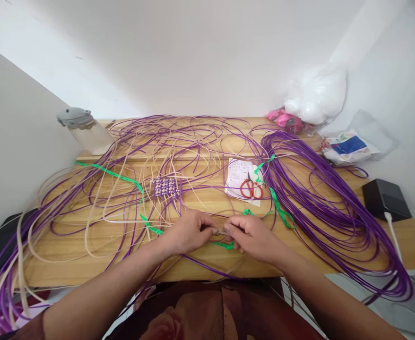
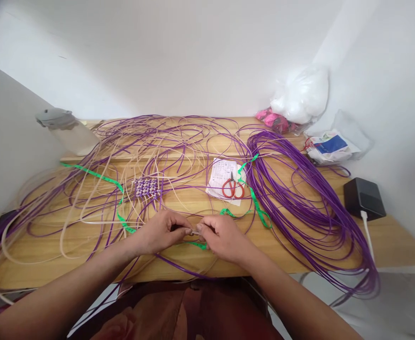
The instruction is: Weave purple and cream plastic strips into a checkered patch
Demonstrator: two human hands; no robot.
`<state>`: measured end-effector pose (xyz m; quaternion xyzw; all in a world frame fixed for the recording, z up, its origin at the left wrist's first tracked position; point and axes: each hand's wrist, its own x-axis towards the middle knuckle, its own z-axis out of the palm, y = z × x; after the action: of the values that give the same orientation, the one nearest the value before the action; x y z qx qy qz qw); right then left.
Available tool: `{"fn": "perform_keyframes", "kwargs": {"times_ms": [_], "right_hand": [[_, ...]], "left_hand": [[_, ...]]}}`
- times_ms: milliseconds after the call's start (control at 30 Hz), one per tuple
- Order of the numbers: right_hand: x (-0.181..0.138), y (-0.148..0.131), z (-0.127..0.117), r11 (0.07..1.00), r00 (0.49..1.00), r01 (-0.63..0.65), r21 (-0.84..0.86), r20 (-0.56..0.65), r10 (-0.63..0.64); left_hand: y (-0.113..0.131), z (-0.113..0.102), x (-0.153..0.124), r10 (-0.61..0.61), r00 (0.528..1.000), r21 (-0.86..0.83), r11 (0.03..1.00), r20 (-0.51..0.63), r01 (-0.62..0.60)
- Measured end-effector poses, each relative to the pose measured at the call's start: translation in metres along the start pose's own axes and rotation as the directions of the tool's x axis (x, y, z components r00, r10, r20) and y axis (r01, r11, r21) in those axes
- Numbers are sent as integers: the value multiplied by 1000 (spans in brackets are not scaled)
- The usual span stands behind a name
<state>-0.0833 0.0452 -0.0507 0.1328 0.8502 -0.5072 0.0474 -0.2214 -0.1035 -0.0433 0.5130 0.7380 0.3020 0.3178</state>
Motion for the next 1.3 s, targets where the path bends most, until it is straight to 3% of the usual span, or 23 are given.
{"fn": "perform_keyframes", "kwargs": {"times_ms": [67,133,233,333,533,667,767,833,900,1000,1100,1167,1233,1300], "right_hand": [[2,4,-5,991,993,-95,96,84,87],[3,9,-13,991,989,-107,80,109,98],[5,15,-26,989,991,72,-132,120,-56],[5,18,-30,904,954,288,-317,175,-242],[5,19,-20,809,921,389,-441,154,-358],[0,12,-47,834,916,343,-433,-41,-399],[-8,0,-87,927,914,140,-347,-316,-256],[-14,-5,-106,935,892,51,-352,-406,-201],[-17,-4,-109,896,913,84,-436,-326,-245],[-13,11,-83,808,948,226,-543,-68,-311],[-4,28,-50,736,953,221,-640,-20,-303],[1,31,-42,700,954,205,-684,-22,-300],[2,25,-55,674,937,222,-705,-37,-349],[-1,16,-93,637,885,198,-745,-144,-443]], "left_hand": [[0,-1,-2,-5,1000,12,1000,2,5],[-1,-2,-3,-16,1000,17,1000,-1,16],[-2,-5,-6,-16,1000,7,1000,-9,16],[-4,-6,-7,-13,1000,-4,1000,-14,13],[-6,-12,-10,-30,999,-54,998,-27,28],[-7,-23,-15,-65,994,-37,997,-85,62],[-9,-31,-20,-80,990,-57,996,-112,74],[-10,-34,-24,-77,990,-76,995,-115,69],[-11,-34,-27,-63,992,-80,995,-110,55],[-11,-33,-30,-30,994,-73,997,-105,22],[-10,-32,-33,-17,995,-64,998,-97,11],[-11,-33,-36,-31,995,-53,998,-100,25],[-14,-34,-39,-47,993,-47,998,-109,42],[-19,-35,-43,-60,991,-45,997,-123,55]]}}
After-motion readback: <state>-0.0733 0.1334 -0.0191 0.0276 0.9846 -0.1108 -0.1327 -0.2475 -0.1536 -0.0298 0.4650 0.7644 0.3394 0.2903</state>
